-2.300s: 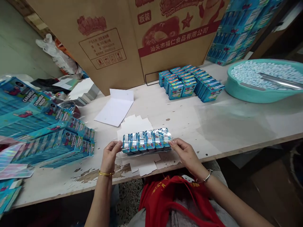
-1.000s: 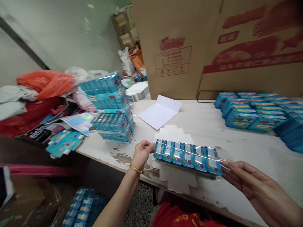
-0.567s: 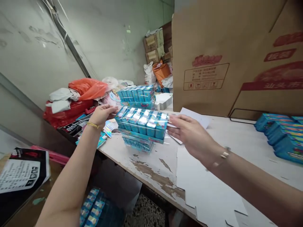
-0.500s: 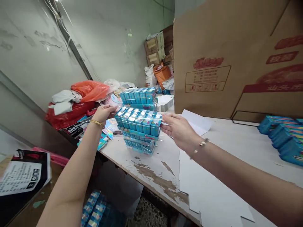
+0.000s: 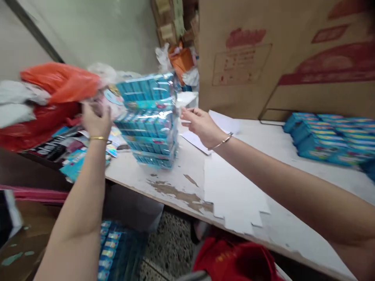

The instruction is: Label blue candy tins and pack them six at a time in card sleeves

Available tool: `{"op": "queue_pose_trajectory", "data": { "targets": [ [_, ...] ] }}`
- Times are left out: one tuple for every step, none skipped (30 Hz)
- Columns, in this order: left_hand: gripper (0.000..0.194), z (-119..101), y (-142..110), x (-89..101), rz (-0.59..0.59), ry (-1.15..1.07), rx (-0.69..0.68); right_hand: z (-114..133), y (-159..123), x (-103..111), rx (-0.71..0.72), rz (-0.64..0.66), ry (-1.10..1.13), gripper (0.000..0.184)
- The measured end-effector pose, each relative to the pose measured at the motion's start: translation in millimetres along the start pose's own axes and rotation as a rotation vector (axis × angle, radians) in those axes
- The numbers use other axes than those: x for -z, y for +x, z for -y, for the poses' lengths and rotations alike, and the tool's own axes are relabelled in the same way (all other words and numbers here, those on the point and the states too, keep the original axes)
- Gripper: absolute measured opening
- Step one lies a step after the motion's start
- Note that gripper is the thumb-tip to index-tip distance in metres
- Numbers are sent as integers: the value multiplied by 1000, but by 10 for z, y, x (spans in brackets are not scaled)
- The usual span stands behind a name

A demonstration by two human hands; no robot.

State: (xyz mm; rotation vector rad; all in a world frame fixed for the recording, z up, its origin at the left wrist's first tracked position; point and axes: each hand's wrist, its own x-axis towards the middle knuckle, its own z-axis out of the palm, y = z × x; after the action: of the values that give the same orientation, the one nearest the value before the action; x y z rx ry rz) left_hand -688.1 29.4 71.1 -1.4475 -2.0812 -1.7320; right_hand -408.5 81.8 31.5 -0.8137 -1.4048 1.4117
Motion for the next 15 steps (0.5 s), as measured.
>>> {"op": "queue_pose_trajectory", "data": {
  "targets": [
    [34, -94, -225, -74, -128, 101, -199, -47, -145, 244, 67, -16, -96, 34],
    [39, -192, -514, -167, -97, 141, -359, -112, -326, 504, 115, -38, -200, 34],
    [37, -288, -864, -279, 53, 112, -449, -195, -542, 769, 130, -58, -306, 34],
    [30, -374, -1262, -407, 299, 38, -510, -297, -783, 1030, 110, -72, -412, 33],
    [30, -443, -1686, -549, 563, -56, -595, -413, -1041, 1276, 69, -107, -514, 33],
    [39, -487, -2110, -701, 805, -128, -677, -540, -1303, 1500, 22, -140, -616, 33],
    [54, -503, -2507, -856, 992, -144, -733, -671, -1561, 1695, -13, -178, -701, 34],
    [69, -492, -2855, -1004, 1117, -130, -761, -798, -1803, 1857, -44, -193, -765, 36],
    [78, -458, -3136, -1137, 1223, -104, -769, -913, -2025, 1985, -73, -187, -805, 38],
    [76, -413, -3342, -1247, 1300, -75, -761, -1009, -2219, 2079, -102, -168, -823, 40],
    [69, -365, -3472, -1329, 1354, -42, -754, -1081, -2383, 2144, -131, -146, -826, 41],
    [60, -326, -3531, -1384, 1392, -19, -747, -1127, -2514, 2184, -158, -124, -814, 42],
    [51, -303, -3532, -1415, 1418, -6, -744, -1150, -2612, 2205, -182, -106, -793, 44],
    [45, -300, -3488, -1426, 1446, -5, -745, -1152, -2678, 2213, -203, -92, -773, 45],
    [40, -317, -3412, -1424, 1465, -13, -749, -1138, -2720, 2214, -221, -81, -748, 45]
  ]
}}
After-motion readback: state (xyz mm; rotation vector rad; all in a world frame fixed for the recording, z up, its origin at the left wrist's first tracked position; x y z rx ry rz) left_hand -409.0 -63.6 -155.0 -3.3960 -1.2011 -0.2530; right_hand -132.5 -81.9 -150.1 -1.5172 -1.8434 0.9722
